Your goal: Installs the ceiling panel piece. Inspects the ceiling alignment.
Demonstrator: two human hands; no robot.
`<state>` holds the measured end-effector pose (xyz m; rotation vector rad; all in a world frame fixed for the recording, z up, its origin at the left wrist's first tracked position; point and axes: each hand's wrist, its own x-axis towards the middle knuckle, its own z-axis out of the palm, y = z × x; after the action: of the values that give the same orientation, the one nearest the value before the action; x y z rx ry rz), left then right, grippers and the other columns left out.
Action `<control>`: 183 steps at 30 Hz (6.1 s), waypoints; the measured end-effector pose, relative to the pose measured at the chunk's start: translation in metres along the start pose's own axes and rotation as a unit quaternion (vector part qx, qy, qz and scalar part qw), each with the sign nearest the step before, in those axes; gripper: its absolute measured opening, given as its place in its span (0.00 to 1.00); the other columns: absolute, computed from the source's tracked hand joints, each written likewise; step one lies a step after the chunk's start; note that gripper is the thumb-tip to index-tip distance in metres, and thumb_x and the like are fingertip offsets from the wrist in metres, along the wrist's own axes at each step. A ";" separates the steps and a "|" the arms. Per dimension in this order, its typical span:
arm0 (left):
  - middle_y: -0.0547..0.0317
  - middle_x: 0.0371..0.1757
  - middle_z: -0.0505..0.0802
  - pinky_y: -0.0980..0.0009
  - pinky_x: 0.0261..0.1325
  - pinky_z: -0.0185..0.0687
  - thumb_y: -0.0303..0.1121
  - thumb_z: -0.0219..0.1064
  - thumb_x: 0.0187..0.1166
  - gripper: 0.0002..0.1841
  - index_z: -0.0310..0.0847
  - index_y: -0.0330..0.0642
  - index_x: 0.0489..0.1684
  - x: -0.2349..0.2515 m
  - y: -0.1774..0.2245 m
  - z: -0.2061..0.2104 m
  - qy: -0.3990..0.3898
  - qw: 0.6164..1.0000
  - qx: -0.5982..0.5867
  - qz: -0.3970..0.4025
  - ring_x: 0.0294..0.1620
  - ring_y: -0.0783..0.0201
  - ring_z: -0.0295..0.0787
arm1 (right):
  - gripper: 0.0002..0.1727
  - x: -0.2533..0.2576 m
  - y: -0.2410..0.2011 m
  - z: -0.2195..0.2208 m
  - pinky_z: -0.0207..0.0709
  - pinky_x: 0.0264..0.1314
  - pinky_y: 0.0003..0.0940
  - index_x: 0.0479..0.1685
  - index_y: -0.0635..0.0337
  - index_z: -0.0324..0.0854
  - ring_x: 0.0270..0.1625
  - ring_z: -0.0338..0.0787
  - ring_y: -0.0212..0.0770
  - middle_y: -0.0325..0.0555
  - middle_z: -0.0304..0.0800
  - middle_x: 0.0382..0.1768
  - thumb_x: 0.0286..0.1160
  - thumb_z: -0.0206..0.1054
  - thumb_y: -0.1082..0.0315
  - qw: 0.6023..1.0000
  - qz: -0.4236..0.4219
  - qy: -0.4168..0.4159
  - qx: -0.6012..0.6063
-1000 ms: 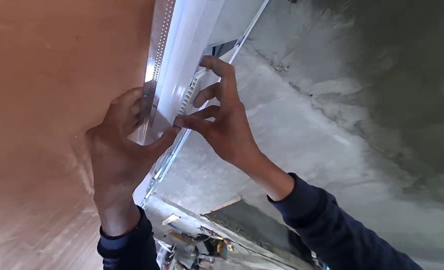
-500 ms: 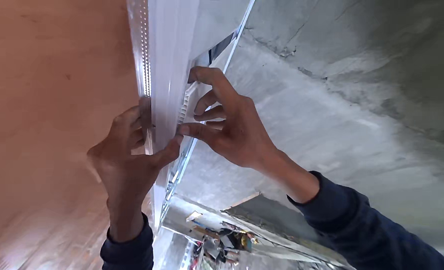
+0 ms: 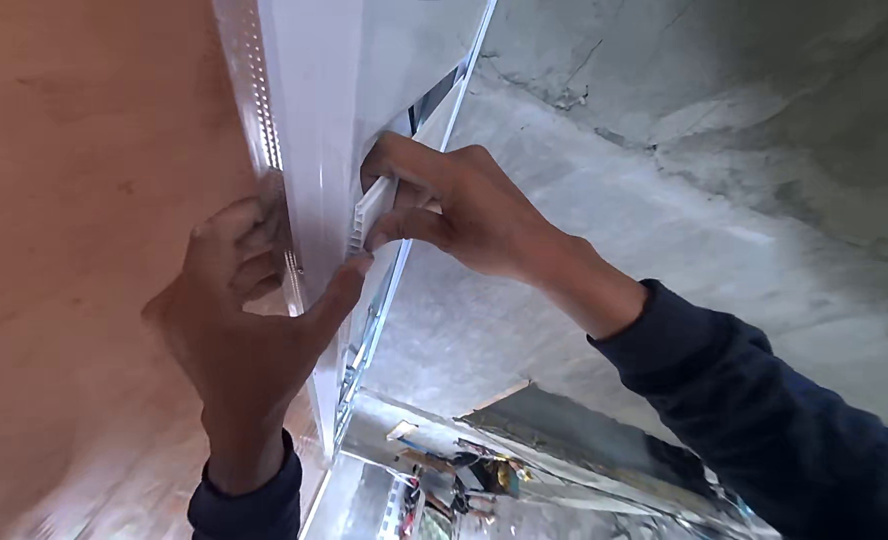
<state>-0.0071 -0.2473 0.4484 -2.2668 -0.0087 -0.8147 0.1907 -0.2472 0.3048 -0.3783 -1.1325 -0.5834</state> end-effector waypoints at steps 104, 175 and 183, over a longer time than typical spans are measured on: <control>0.67 0.61 0.91 0.73 0.49 0.91 0.54 0.82 0.65 0.40 0.71 0.51 0.78 0.008 -0.008 -0.014 -0.063 0.997 -0.035 0.011 0.53 0.71 0.92 | 0.36 -0.012 -0.009 0.028 0.85 0.25 0.26 0.79 0.67 0.75 0.24 0.86 0.30 0.41 0.89 0.31 0.70 0.80 0.62 0.974 0.092 0.153 0.136; 0.53 0.45 0.90 0.55 0.32 0.84 0.62 0.64 0.80 0.35 0.67 0.44 0.74 0.021 0.057 -0.012 -0.025 0.971 0.239 -0.011 0.37 0.59 0.90 | 0.27 -0.015 -0.017 0.040 0.89 0.51 0.29 0.72 0.77 0.77 0.45 0.95 0.34 0.54 0.96 0.51 0.76 0.73 0.69 0.977 -0.031 0.186 0.099; 0.47 0.54 0.91 0.51 0.57 0.86 0.62 0.61 0.81 0.36 0.73 0.38 0.74 0.063 0.054 -0.012 -0.098 0.970 0.223 0.022 0.54 0.59 0.91 | 0.15 0.001 -0.003 0.023 0.84 0.32 0.22 0.52 0.67 0.88 0.29 0.86 0.26 0.39 0.90 0.33 0.75 0.74 0.65 0.978 -0.070 0.152 0.122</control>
<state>0.0492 -0.3091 0.4561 -1.9003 -0.2115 -0.4995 0.1720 -0.2372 0.3148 0.0046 -0.9258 -0.5935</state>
